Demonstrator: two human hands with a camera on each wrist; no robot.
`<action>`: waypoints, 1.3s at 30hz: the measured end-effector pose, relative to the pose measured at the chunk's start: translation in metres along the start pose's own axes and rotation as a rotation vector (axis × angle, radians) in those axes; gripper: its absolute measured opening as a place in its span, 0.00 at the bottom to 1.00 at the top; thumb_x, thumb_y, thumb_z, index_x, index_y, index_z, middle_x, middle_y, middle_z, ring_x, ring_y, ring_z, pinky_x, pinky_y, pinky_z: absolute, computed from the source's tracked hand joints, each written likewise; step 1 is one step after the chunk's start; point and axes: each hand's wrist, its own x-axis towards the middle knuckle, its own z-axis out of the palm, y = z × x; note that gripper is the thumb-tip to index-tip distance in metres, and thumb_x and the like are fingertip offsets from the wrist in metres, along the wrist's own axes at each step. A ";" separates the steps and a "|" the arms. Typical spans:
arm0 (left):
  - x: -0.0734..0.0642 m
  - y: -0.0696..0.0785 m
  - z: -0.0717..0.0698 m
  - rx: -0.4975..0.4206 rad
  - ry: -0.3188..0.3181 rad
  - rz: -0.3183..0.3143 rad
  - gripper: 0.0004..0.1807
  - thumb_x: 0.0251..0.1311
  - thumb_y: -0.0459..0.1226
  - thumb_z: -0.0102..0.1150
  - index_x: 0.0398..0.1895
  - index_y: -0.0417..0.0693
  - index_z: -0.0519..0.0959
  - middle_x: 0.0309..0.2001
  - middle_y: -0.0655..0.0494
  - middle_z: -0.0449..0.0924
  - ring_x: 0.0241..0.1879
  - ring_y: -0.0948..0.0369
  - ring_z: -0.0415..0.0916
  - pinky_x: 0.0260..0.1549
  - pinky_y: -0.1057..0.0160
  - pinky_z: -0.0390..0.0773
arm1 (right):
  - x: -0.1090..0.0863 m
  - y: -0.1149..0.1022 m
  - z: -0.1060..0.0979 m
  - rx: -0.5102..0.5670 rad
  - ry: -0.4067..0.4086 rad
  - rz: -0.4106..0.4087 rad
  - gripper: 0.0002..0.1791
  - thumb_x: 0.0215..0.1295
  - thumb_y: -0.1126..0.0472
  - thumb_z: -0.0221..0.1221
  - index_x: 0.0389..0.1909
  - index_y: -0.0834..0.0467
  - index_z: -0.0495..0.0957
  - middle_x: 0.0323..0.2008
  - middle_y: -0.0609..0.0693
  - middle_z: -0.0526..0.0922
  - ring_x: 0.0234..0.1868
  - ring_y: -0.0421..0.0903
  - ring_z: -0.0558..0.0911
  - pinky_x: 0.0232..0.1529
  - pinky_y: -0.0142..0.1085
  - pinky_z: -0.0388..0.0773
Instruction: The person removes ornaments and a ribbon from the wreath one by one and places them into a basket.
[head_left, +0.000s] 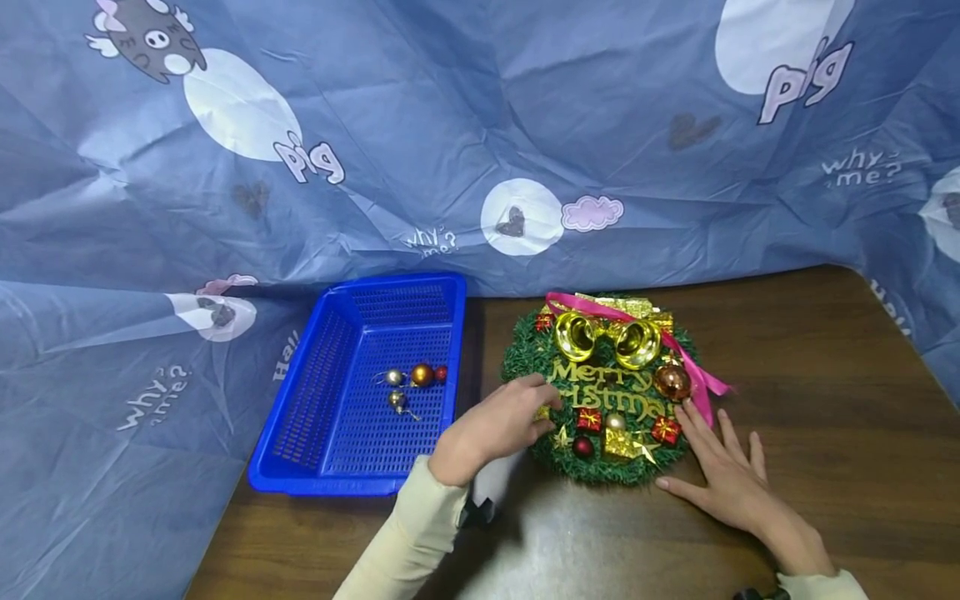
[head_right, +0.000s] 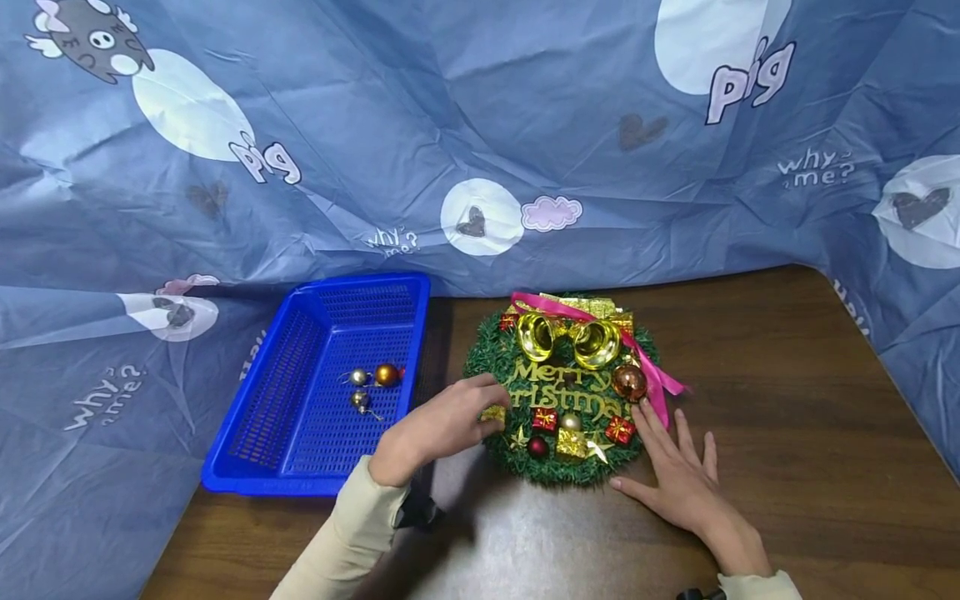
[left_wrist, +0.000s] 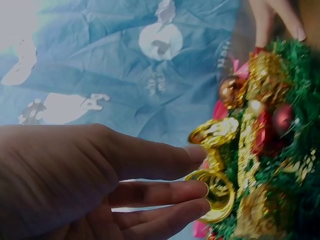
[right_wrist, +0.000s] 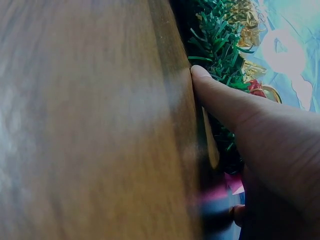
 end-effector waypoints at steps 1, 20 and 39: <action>0.001 0.001 0.002 0.008 -0.003 0.009 0.12 0.59 0.36 0.63 0.46 0.45 0.80 0.45 0.54 0.78 0.46 0.60 0.78 0.46 0.67 0.79 | 0.000 0.000 0.000 0.000 0.000 0.001 0.57 0.55 0.29 0.56 0.76 0.44 0.33 0.76 0.45 0.28 0.73 0.69 0.31 0.60 0.69 0.14; 0.021 0.022 0.043 0.124 0.001 0.162 0.04 0.57 0.34 0.64 0.35 0.48 0.80 0.36 0.58 0.78 0.35 0.67 0.76 0.34 0.79 0.75 | 0.000 0.000 0.000 -0.007 0.015 -0.018 0.57 0.56 0.30 0.56 0.76 0.44 0.33 0.76 0.45 0.29 0.73 0.69 0.33 0.60 0.69 0.14; 0.021 0.032 0.059 0.347 0.010 0.112 0.10 0.52 0.30 0.64 0.38 0.50 0.82 0.39 0.57 0.78 0.35 0.64 0.75 0.37 0.77 0.77 | -0.001 -0.001 -0.002 -0.015 0.019 -0.014 0.57 0.56 0.31 0.57 0.76 0.45 0.34 0.76 0.46 0.29 0.73 0.68 0.32 0.61 0.69 0.15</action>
